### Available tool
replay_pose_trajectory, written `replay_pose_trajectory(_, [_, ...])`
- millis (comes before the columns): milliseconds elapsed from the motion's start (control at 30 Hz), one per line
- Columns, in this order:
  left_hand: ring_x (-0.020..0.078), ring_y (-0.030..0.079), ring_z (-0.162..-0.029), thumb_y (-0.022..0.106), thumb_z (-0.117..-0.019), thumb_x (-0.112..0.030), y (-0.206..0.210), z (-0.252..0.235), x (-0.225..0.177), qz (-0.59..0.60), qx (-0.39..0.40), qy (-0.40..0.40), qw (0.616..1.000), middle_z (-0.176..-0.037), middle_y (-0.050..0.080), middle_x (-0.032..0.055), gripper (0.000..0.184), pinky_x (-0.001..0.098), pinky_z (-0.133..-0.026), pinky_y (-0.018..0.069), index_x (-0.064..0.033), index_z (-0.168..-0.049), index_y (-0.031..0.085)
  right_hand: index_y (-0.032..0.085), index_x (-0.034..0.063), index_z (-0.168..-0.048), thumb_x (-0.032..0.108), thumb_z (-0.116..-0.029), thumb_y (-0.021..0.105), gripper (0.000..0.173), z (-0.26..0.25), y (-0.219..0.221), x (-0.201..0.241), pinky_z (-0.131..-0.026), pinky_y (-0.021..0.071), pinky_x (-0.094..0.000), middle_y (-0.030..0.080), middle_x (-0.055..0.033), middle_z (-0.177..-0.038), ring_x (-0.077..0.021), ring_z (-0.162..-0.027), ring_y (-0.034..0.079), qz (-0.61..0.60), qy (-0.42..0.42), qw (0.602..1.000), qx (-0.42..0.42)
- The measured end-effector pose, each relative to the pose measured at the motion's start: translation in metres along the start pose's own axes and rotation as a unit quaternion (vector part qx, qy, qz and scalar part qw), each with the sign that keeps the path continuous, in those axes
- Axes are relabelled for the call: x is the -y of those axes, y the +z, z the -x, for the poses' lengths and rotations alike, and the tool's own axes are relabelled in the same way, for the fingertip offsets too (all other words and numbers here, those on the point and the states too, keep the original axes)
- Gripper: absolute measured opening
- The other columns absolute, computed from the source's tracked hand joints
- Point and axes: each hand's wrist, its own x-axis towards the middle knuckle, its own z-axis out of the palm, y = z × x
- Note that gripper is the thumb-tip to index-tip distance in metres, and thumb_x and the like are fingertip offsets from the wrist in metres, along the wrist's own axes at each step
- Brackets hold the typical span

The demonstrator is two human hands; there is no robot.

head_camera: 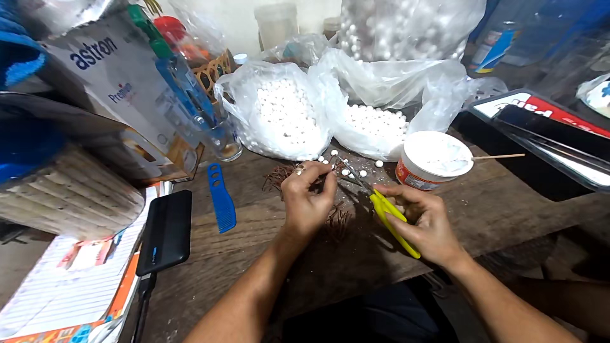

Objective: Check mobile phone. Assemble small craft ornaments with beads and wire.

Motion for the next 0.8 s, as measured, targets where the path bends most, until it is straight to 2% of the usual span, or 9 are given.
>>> replay_pose_trajectory(167, [-0.0002, 0.066, -0.080, 0.067, -0.0828, 0.002, -0.001, 0.000, 0.000, -0.006, 0.008, -0.008, 1.000, -0.086, 0.072, 0.0103, 0.008, 0.0125, -0.072, 0.0524, 0.0054, -0.085, 0.074, 0.064, -0.0094, -0.118, 0.001, -0.0875, 0.064, 0.032, 0.001, 0.000, -0.001, -0.073, 0.0581, -0.0136, 0.074, 0.0046, -0.099, 0.0049, -0.081, 0.068, -0.024, -0.008, 1.000, -0.001])
replay_pose_trajectory(267, [-0.0007, 0.065, -0.078, 0.067, -0.0823, 0.002, -0.001, -0.001, 0.001, -0.006, 0.001, -0.009, 1.000, -0.086, 0.072, 0.0107, 0.008, 0.0124, -0.071, 0.0525, 0.0060, -0.084, 0.073, 0.064, -0.0014, -0.117, 0.003, -0.0899, 0.061, 0.028, -0.002, -0.003, 0.001, -0.062, 0.0516, -0.0100, 0.070, 0.0139, -0.087, 0.0084, -0.070, 0.062, -0.033, 0.019, 0.999, -0.032])
replay_pose_trajectory(300, [-0.0011, 0.065, -0.077, 0.067, -0.0825, 0.002, -0.001, -0.001, 0.001, -0.004, -0.002, -0.011, 1.000, -0.086, 0.072, 0.0105, 0.008, 0.0120, -0.071, 0.0526, 0.0063, -0.084, 0.073, 0.063, -0.0007, -0.117, 0.003, -0.0899, 0.060, 0.028, -0.003, -0.005, 0.001, -0.061, 0.0501, -0.0097, 0.069, 0.0146, -0.085, 0.0085, -0.068, 0.060, -0.032, 0.030, 0.998, -0.038])
replay_pose_trajectory(367, [-0.0021, 0.064, -0.075, 0.067, -0.0836, 0.002, -0.002, -0.002, 0.000, 0.002, 0.001, -0.024, 1.000, -0.088, 0.072, 0.0098, 0.008, 0.0119, -0.069, 0.0524, 0.0065, -0.086, 0.073, 0.060, -0.0034, -0.120, 0.005, -0.0891, 0.062, 0.032, -0.003, -0.007, 0.001, -0.063, 0.0516, -0.0103, 0.067, 0.0132, -0.086, 0.0077, -0.070, 0.061, -0.013, 0.049, 0.998, -0.022])
replay_pose_trajectory(467, [-0.0045, 0.062, -0.072, 0.066, -0.0857, 0.004, -0.003, -0.003, -0.002, 0.039, 0.009, -0.066, 0.997, -0.088, 0.070, 0.0065, 0.008, 0.0110, -0.067, 0.0523, 0.0067, -0.091, 0.072, 0.059, -0.0064, -0.124, 0.015, -0.0881, 0.070, 0.043, -0.002, -0.007, 0.002, -0.065, 0.0527, -0.0099, 0.067, 0.0100, -0.092, 0.0078, -0.073, 0.061, 0.005, 0.059, 0.998, -0.002])
replay_pose_trajectory(567, [-0.0069, 0.057, -0.065, 0.066, -0.0888, 0.006, -0.005, -0.005, -0.006, 0.084, 0.018, -0.126, 0.988, -0.084, 0.069, 0.0009, 0.008, 0.0101, -0.060, 0.0498, 0.0060, -0.095, 0.071, 0.058, -0.0075, -0.128, 0.029, -0.0852, 0.073, 0.059, 0.000, -0.011, -0.001, -0.063, 0.0460, -0.0068, 0.064, 0.0094, -0.093, 0.0112, -0.072, 0.054, 0.027, 0.064, 0.997, 0.022])
replay_pose_trajectory(700, [-0.0068, 0.060, -0.068, 0.065, -0.0904, 0.007, -0.007, -0.009, -0.009, 0.110, 0.021, -0.158, 0.981, -0.082, 0.070, -0.0024, 0.008, 0.0106, -0.064, 0.0511, 0.0044, -0.097, 0.070, 0.058, -0.0088, -0.131, 0.025, -0.0829, 0.072, 0.061, 0.002, -0.014, 0.003, -0.065, 0.0485, -0.0080, 0.067, 0.0022, -0.097, 0.0088, -0.076, 0.057, 0.091, 0.044, 0.994, 0.032])
replay_pose_trajectory(800, [-0.0066, 0.057, -0.064, 0.066, -0.0898, 0.007, -0.007, -0.008, -0.010, 0.112, 0.025, -0.158, 0.981, -0.081, 0.068, -0.0027, 0.008, 0.0103, -0.060, 0.0494, 0.0036, -0.096, 0.070, 0.061, -0.0074, -0.131, 0.030, -0.0833, 0.074, 0.062, 0.001, -0.013, 0.009, -0.066, 0.0478, -0.0089, 0.068, -0.0010, -0.097, 0.0082, -0.076, 0.056, 0.133, 0.030, 0.990, 0.029])
